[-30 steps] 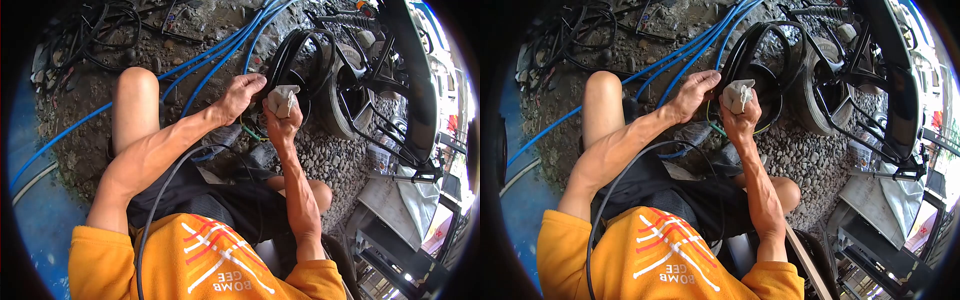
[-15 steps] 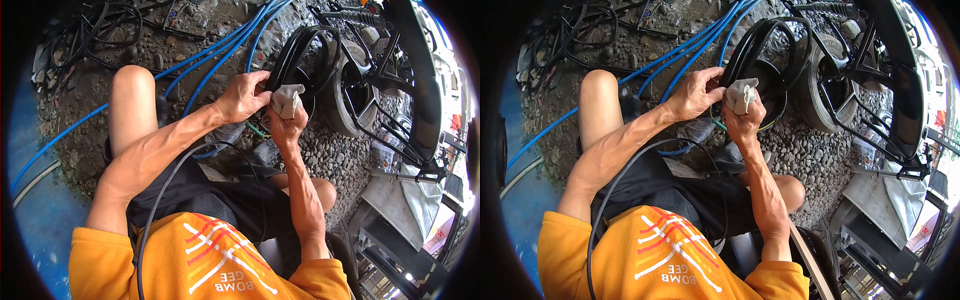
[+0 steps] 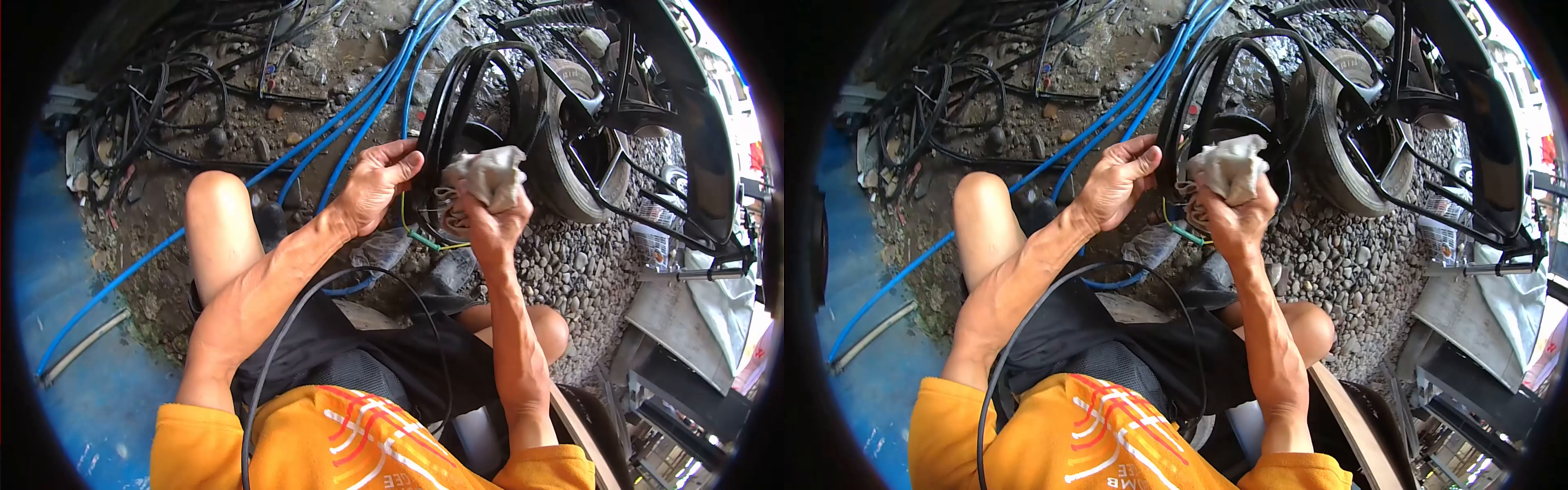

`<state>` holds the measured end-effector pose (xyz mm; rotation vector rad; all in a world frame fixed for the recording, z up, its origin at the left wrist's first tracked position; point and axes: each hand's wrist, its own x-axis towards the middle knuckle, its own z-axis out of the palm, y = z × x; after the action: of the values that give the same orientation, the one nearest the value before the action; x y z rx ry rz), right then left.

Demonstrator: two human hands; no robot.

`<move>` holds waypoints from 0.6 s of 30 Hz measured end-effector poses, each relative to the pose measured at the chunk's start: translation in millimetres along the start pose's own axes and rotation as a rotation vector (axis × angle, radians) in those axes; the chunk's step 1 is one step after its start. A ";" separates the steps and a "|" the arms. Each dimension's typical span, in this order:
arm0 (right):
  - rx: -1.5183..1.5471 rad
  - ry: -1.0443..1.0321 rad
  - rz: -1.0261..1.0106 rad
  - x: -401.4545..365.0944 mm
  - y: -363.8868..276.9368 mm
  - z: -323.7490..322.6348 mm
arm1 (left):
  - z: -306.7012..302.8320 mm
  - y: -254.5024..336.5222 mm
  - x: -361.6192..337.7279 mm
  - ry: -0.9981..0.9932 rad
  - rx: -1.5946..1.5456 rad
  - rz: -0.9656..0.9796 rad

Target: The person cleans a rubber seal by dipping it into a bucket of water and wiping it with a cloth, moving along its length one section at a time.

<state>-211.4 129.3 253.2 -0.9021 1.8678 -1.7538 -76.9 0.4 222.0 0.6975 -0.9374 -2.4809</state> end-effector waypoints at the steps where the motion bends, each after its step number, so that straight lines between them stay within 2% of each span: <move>1: 0.028 0.054 -0.054 2.9 -10.6 -1.2 | 1.5 2.3 2.3 -0.021 -0.058 0.003; 3: -0.024 0.126 -0.084 5.7 -22.4 -8.2 | 6.5 6.6 4.6 -0.063 -0.173 0.007; 9: 0.032 0.094 -0.023 -0.7 -17.3 -19.3 | 23.1 11.4 9.7 -0.088 -0.180 -0.004; 15: -0.006 0.063 -0.084 2.6 -16.1 -17.2 | 40.8 15.2 6.1 -0.054 -0.235 -0.033; 18: 0.067 0.069 -0.079 6.8 -20.5 -11.1 | 30.6 15.3 5.8 -0.130 -0.301 -0.046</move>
<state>-220.3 132.6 275.6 -0.9120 1.8271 -1.9054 -96.3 1.9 250.7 0.4682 -0.5753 -2.6560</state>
